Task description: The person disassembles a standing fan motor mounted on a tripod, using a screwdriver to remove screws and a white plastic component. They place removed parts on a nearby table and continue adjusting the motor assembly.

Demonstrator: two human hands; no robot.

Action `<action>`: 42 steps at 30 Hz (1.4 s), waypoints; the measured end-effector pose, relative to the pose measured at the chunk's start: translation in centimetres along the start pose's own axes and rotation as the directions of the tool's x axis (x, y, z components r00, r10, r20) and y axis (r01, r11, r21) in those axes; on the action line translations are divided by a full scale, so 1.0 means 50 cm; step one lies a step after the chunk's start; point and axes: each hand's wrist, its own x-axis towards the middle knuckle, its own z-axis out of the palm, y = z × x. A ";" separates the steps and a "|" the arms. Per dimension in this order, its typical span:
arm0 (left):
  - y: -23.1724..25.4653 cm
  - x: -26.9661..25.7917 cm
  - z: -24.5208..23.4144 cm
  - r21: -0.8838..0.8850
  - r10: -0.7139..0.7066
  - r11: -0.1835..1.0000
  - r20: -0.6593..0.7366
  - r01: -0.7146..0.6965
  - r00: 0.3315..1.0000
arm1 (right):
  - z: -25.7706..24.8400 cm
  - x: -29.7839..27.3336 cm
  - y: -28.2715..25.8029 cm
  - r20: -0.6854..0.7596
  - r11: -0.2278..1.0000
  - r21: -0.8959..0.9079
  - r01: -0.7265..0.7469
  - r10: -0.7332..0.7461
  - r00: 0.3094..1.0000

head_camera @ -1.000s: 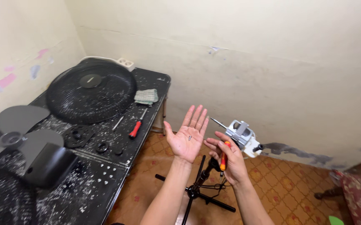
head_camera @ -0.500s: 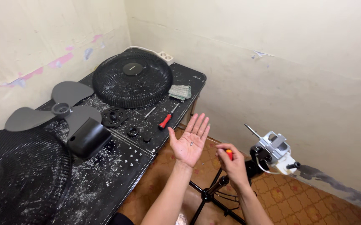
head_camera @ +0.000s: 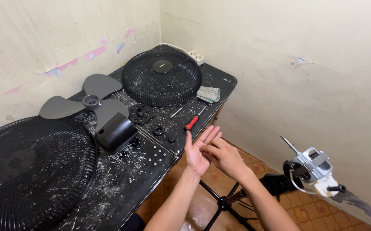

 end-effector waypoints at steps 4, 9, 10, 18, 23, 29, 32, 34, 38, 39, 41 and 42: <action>0.027 -0.015 -0.013 0.098 0.036 0.995 -0.116 -0.024 0.993 | 0.035 0.023 0.017 -0.092 0.979 0.204 -0.012 0.032 0.995; 0.050 -0.037 -0.042 0.636 0.362 0.737 -0.086 -0.229 0.928 | 0.070 0.058 0.017 -0.267 0.938 0.339 -0.068 0.166 0.949; 0.055 -0.039 -0.049 0.636 0.384 0.736 -0.106 -0.235 0.917 | 0.079 0.066 0.014 -0.282 0.939 0.342 -0.043 0.147 0.948; 0.097 -0.043 -0.107 0.654 0.485 0.711 -0.191 -0.257 0.854 | 0.120 0.103 -0.018 -0.262 0.943 0.332 0.006 0.086 0.961; 0.137 -0.048 -0.138 0.707 0.530 0.655 -0.175 -0.269 0.830 | 0.137 0.119 -0.038 -0.200 0.937 0.347 0.031 0.041 0.979; 0.232 -0.079 -0.170 0.903 0.599 0.387 -0.093 -0.186 0.795 | 0.187 0.106 -0.015 -0.087 0.814 0.525 -0.250 0.343 0.935; 0.304 -0.126 -0.199 0.999 0.660 -0.034 0.042 -0.026 0.751 | 0.198 0.073 0.024 0.092 0.594 0.679 -0.432 0.515 0.852; 0.347 -0.158 -0.223 0.956 0.648 -0.289 0.161 0.044 0.744 | 0.201 0.050 0.048 0.156 0.461 0.790 -0.404 0.486 0.860; 0.367 -0.202 -0.270 0.871 0.556 -0.485 0.235 0.081 0.797 | 0.197 0.013 0.070 0.145 0.344 0.895 -0.285 0.381 0.913; 0.367 -0.206 -0.279 0.867 0.536 -0.489 0.214 0.093 0.817 | 0.193 0.010 0.070 0.135 0.357 0.891 -0.280 0.381 0.915; 0.366 -0.207 -0.293 0.870 0.525 -0.482 0.193 0.103 0.829 | 0.179 -0.002 0.068 0.178 0.349 0.875 -0.334 0.411 0.894; 0.363 -0.207 -0.298 0.872 0.519 -0.478 0.182 0.107 0.835 | 0.171 -0.007 0.066 0.198 0.346 0.866 -0.362 0.426 0.883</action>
